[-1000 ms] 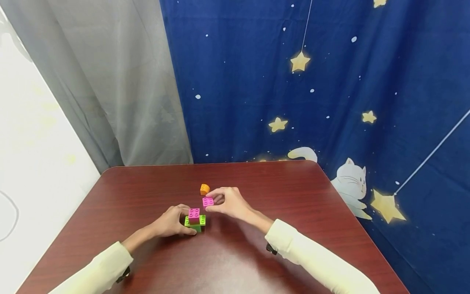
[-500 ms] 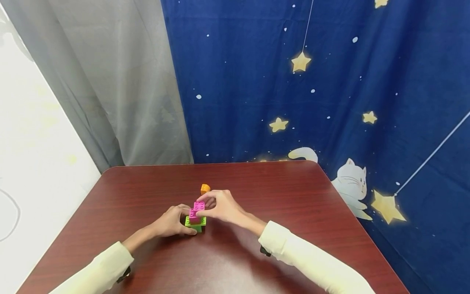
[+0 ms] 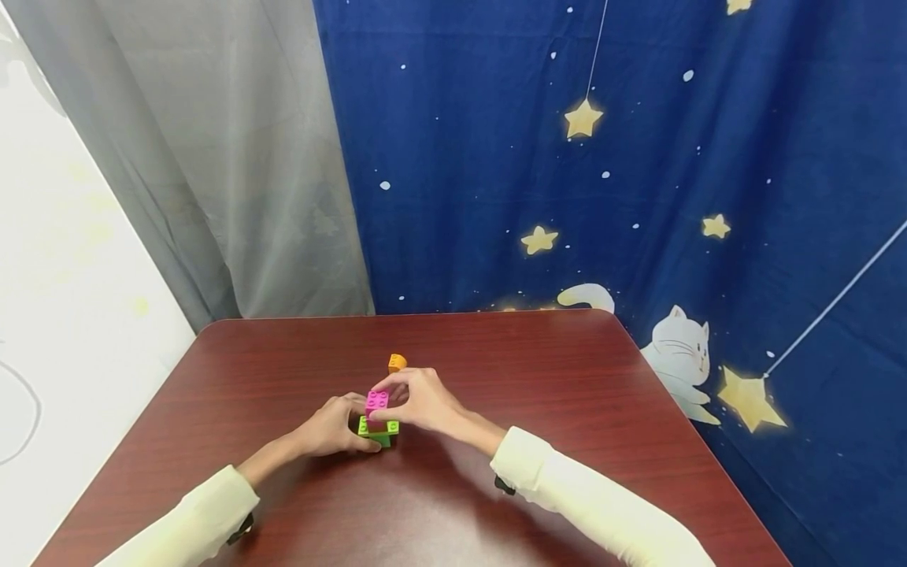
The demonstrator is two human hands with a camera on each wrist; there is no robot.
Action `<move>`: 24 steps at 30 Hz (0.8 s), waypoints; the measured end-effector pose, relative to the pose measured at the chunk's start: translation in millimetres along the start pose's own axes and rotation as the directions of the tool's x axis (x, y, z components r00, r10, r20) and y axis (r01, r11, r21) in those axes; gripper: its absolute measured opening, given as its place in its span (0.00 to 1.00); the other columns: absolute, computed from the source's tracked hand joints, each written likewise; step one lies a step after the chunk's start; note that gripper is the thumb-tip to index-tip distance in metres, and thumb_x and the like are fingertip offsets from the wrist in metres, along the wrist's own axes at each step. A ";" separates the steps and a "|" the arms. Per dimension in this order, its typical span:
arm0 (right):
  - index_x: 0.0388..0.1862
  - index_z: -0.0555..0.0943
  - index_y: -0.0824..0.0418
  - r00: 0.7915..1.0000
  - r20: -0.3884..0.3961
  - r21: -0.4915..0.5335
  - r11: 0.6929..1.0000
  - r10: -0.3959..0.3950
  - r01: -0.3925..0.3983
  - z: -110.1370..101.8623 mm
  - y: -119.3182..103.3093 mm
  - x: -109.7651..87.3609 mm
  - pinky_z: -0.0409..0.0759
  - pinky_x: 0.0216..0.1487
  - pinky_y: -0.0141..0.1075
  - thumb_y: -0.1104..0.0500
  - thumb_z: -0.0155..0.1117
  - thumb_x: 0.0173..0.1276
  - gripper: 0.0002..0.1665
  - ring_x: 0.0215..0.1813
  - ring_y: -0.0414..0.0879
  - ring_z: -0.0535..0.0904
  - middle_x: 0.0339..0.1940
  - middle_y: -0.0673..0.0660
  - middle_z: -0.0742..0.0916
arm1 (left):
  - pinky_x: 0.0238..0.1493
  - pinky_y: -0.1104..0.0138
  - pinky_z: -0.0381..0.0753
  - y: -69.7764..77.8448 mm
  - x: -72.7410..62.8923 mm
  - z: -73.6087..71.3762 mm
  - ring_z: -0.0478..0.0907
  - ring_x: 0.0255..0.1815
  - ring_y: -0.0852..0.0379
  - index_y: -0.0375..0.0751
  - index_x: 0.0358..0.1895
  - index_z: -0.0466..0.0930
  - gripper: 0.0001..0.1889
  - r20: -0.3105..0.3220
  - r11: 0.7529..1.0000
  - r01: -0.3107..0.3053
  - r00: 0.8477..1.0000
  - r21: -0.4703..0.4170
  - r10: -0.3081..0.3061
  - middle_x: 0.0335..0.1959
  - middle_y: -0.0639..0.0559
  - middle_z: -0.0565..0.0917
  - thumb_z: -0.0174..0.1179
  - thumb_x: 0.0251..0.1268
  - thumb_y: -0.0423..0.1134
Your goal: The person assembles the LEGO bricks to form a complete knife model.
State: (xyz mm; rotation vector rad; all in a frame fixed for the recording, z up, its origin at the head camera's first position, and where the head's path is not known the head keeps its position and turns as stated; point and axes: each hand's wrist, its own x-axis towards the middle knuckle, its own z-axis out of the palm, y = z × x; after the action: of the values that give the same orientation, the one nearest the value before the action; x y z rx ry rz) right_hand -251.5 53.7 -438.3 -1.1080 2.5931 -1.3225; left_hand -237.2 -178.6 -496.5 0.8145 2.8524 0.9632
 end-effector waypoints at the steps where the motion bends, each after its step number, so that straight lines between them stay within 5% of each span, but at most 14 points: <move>1: 0.48 0.90 0.53 1.000 0.003 0.000 1.000 -0.002 0.002 -0.2 -0.3 0.0 0.85 0.42 0.29 0.53 0.85 0.57 0.20 0.37 0.37 0.88 0.38 0.45 0.90 | 0.60 0.53 0.79 0.1 0.1 0.0 0.78 0.56 0.54 0.60 0.36 0.88 0.16 0.000 1.000 0.000 1.000 0.000 0.000 0.46 0.60 0.85 0.83 0.45 0.55; 16: 0.49 0.90 0.52 0.993 0.116 -0.070 0.997 -0.016 0.025 -8.6 -4.6 5.5 0.84 0.40 0.25 0.50 0.84 0.58 0.20 0.37 0.26 0.85 0.36 0.42 0.91 | 0.59 0.54 0.79 -1.5 0.6 1.1 0.78 0.56 0.56 0.58 0.39 0.89 0.18 -0.001 1.000 0.002 1.000 0.000 -0.002 0.46 0.62 0.86 0.83 0.45 0.55; 24: 0.49 0.90 0.52 0.995 0.095 -0.081 0.996 -0.014 0.021 -5.0 -2.7 2.5 0.84 0.40 0.27 0.49 0.85 0.56 0.22 0.40 0.41 0.90 0.36 0.44 0.92 | 0.59 0.52 0.79 -2.4 -0.7 2.4 0.78 0.56 0.55 0.61 0.39 0.89 0.17 0.011 1.000 0.006 1.000 -0.001 -0.006 0.45 0.63 0.85 0.83 0.46 0.56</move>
State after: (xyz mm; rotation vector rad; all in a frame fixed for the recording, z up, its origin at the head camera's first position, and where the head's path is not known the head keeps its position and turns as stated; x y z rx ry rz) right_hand -253.4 54.6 -432.5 -1.1772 2.5968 -1.1460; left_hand -237.3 -179.2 -499.9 0.8087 2.8431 0.9555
